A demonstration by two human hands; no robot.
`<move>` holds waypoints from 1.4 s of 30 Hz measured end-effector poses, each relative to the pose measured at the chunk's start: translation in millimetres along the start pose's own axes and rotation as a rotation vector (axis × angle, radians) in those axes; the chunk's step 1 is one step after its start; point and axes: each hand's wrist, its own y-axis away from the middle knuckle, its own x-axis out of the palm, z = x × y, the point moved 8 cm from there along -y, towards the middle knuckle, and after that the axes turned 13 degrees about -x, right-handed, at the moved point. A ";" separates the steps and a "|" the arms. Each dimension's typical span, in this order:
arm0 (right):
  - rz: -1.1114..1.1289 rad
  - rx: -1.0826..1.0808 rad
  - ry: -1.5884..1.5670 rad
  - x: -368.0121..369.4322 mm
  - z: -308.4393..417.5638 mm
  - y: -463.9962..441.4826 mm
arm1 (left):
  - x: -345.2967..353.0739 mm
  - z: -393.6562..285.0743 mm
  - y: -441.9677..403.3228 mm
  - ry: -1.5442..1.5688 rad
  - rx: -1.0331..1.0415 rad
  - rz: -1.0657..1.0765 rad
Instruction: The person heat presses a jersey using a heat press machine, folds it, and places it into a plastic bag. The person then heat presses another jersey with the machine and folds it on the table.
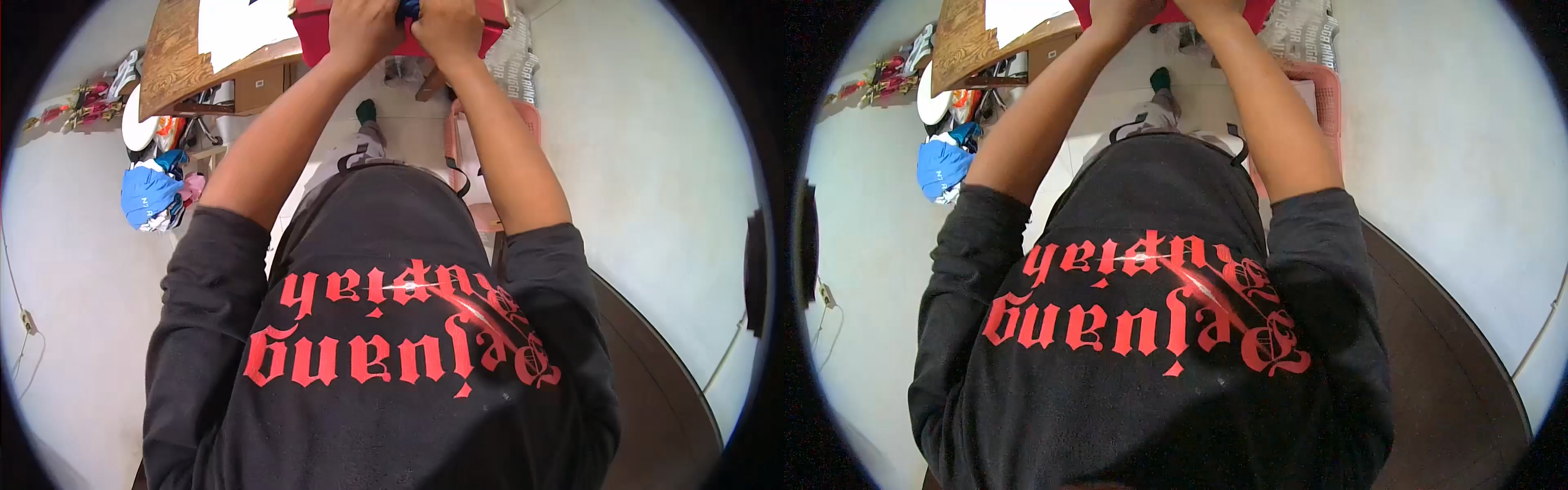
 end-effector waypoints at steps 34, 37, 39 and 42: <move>0.684 0.114 -0.140 46.2 -28.8 -48.9 | 95.2 95.9 34.7 0.327 -0.440 0.544; 0.708 0.106 -0.177 51.9 -33.8 -47.2 | 119.6 108.0 32.3 0.375 -0.473 0.593; 0.793 0.138 -0.152 54.5 -33.4 -46.2 | 131.9 112.4 42.7 0.435 -0.493 0.621; 0.922 0.232 -0.137 56.8 -34.3 -47.3 | 163.4 121.9 63.7 0.625 -0.570 0.624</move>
